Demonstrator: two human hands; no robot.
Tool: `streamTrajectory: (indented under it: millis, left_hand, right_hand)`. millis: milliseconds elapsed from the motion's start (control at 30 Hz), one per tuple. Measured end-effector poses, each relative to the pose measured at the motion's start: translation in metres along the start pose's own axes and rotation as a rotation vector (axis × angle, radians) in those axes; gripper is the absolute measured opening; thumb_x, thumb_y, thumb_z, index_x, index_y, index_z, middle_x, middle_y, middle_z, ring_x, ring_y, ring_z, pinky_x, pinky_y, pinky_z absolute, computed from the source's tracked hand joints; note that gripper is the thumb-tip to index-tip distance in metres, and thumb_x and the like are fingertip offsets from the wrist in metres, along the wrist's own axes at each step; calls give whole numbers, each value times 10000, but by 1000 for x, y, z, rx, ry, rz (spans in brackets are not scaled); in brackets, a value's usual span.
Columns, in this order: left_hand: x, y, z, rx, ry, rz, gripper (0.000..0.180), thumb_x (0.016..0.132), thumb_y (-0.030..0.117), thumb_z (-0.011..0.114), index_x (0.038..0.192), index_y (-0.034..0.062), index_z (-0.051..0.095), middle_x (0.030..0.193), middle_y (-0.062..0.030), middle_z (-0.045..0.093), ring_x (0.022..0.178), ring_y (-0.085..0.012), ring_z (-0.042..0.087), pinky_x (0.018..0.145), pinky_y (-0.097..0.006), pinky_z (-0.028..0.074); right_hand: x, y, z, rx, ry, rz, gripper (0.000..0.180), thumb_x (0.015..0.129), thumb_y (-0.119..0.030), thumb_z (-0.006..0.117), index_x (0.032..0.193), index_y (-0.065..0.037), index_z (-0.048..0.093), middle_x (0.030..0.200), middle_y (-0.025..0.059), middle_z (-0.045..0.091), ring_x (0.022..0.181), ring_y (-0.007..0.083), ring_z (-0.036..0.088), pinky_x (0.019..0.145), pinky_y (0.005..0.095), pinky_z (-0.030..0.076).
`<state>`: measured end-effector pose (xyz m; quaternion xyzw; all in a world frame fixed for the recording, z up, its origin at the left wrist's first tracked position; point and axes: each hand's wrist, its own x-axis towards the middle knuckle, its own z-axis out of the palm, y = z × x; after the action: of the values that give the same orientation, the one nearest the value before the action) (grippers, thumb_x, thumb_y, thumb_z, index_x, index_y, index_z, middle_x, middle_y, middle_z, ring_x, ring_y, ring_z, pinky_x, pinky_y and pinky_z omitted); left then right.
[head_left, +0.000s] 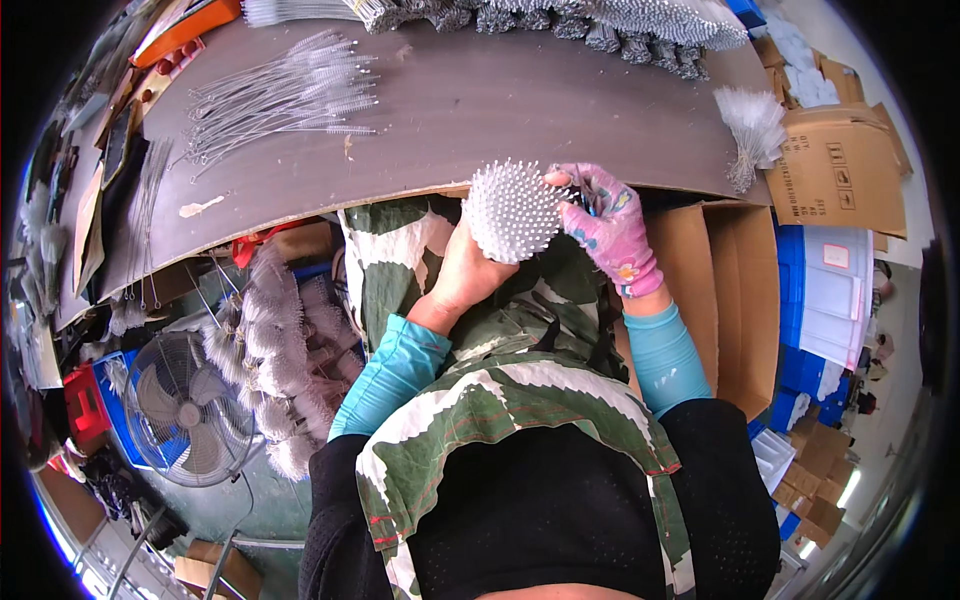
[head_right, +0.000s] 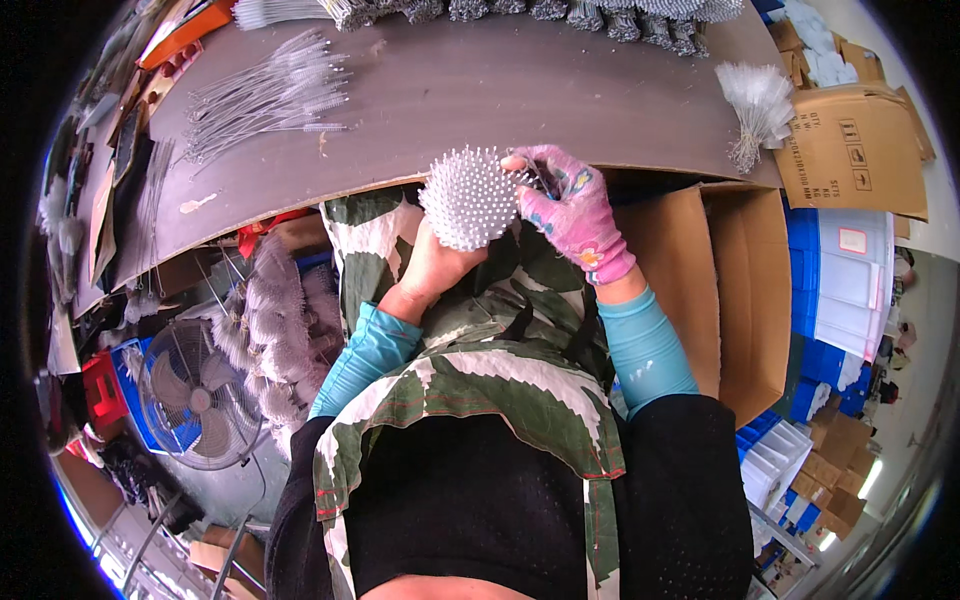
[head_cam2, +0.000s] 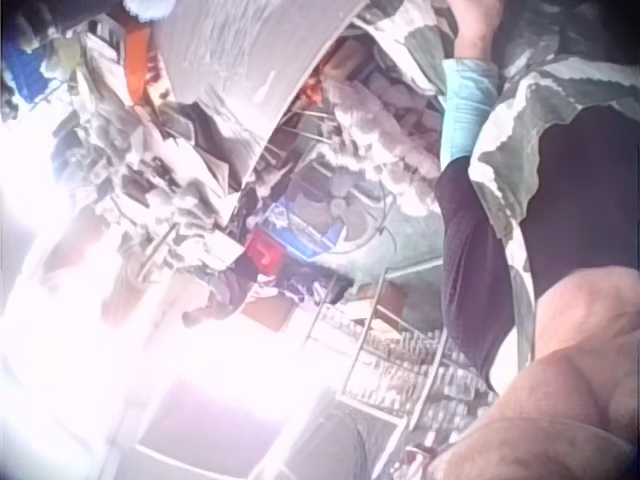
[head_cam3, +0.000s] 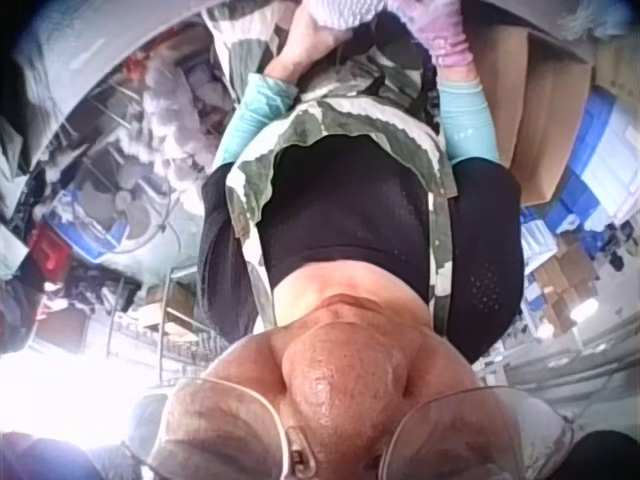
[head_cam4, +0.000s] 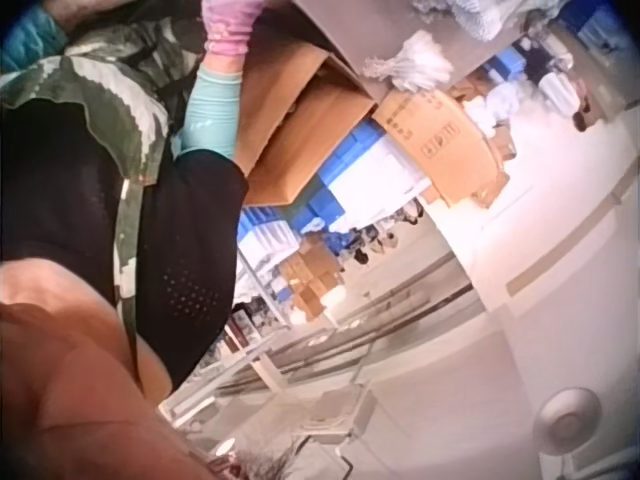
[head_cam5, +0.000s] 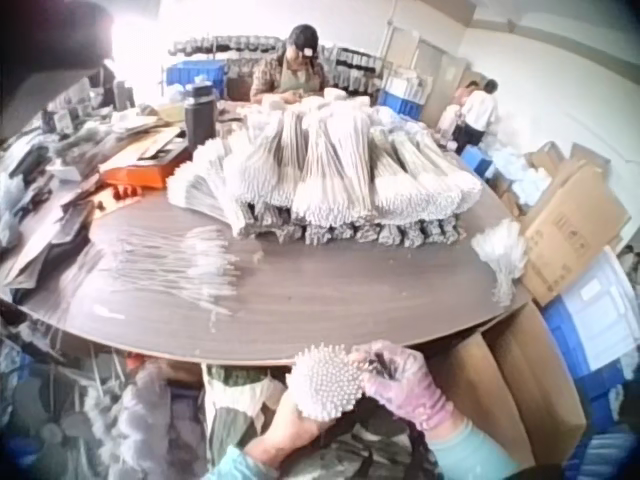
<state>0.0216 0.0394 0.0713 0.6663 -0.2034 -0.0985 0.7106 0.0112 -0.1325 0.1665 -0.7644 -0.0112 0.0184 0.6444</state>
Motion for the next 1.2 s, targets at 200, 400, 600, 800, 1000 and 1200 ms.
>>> streamTrajectory:
  millis: [200, 400, 600, 800, 1000, 1200]
  left_hand:
    - [2, -26, -6, 357, 45, 130, 506, 754, 88, 703, 1202, -6, 489, 1168, -136, 581, 1092, -243, 556, 917, -330, 438]
    - [0, -42, 2, 49, 161, 4, 484, 775, 76, 682, 1205, -10, 479, 1144, -123, 602, 1056, -215, 578, 917, -316, 446]
    - [-2, -36, 0, 76, 86, -15, 451, 816, 39, 618, 1231, -12, 448, 1168, -122, 589, 1074, -216, 568, 940, -332, 442]
    - [-1, -32, -3, -275, 2, -71, 354, 946, 112, 385, 1272, -25, 402, 1279, -162, 502, 1166, -253, 498, 1007, -384, 393]
    - [-1, -28, -3, -446, 19, -105, 369, 952, 123, 370, 1289, -28, 385, 1310, -166, 475, 1201, -270, 467, 1021, -398, 378]
    - [6, -24, -9, 88, 33, 17, 477, 800, 120, 650, 1231, 0, 483, 1203, -131, 571, 1148, -250, 519, 991, -355, 395]
  right_hand:
    - [10, 9, 2, -4, 76, -13, 310, 814, 63, 574, 1117, -7, 570, 1055, 35, 618, 948, 99, 567, 842, 244, 463]
    - [13, 9, -16, 19, 142, 51, 261, 879, -33, 577, 1139, -19, 574, 1004, 39, 629, 875, 87, 569, 788, 237, 487]
    - [7, -8, -35, 92, -9, 287, 252, 945, -176, 519, 1119, -12, 595, 842, 4, 593, 724, 65, 535, 638, 200, 433]
    - [-3, -7, -36, -53, -168, 395, 294, 873, -59, 562, 1160, 7, 558, 993, 21, 608, 760, 75, 537, 670, 221, 457]
    - [5, -13, -26, -20, -92, 208, 415, 799, 44, 589, 1206, -4, 522, 1083, 33, 591, 771, 62, 513, 682, 201, 453]
    - [14, -4, -16, -8, -164, 73, 363, 778, 51, 597, 1132, -4, 543, 1019, 17, 582, 791, 62, 502, 713, 210, 459]
